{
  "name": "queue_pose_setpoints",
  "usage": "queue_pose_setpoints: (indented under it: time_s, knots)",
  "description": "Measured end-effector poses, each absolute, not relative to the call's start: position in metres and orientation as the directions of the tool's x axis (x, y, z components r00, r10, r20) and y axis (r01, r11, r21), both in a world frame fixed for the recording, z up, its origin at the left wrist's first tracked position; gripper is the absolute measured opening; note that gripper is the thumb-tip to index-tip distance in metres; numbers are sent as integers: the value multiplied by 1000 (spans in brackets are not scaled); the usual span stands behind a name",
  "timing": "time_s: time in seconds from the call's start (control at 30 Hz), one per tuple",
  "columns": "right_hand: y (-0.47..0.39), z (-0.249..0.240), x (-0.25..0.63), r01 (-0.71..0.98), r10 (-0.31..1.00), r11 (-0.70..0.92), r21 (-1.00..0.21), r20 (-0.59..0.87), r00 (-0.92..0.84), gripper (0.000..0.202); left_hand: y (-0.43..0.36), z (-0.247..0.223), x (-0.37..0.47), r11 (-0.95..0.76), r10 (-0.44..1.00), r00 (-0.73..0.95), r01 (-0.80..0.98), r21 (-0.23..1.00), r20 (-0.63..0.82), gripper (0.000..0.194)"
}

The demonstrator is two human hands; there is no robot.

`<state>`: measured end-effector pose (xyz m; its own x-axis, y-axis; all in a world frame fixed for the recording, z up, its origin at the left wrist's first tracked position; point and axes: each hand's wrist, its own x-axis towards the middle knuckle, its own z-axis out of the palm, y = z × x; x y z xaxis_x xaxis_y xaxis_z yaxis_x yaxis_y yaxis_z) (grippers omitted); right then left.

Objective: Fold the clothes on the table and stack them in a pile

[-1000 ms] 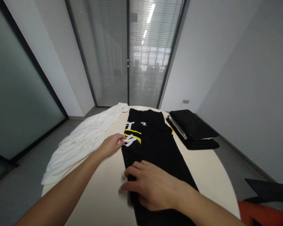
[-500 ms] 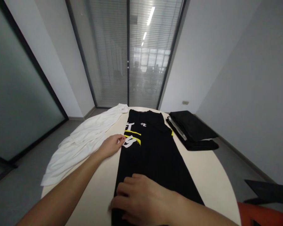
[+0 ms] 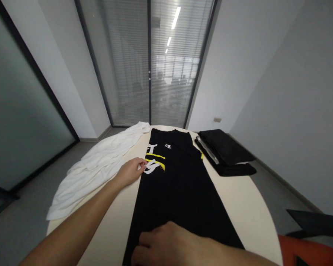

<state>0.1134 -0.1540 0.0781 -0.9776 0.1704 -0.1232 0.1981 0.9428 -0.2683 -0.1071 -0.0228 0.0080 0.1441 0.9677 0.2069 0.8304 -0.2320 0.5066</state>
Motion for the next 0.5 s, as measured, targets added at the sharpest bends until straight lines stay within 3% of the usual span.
queue_pose_setpoints:
  time_s: [0.17, 0.27, 0.33, 0.5]
  knots:
    - [-115, 110, 149, 668, 659, 696, -261, -135, -740, 15, -26, 13, -103, -229, 965, 137, 854, 467, 223, 27]
    - [-76, 108, 179, 755, 714, 602, -262, -248, -655, 19, -30, 20, -100, -306, 937, 196, 861, 407, 290, 31]
    - [-50, 101, 200, 794, 722, 542, -276, -332, -607, 24, -35, 25, -96, -437, 889, 325, 813, 384, 324, 39]
    - [-2, 82, 246, 875, 859, 374, -306, -241, -452, 24, -59, 41, -74, -668, 724, 658, 596, 446, 207, 72]
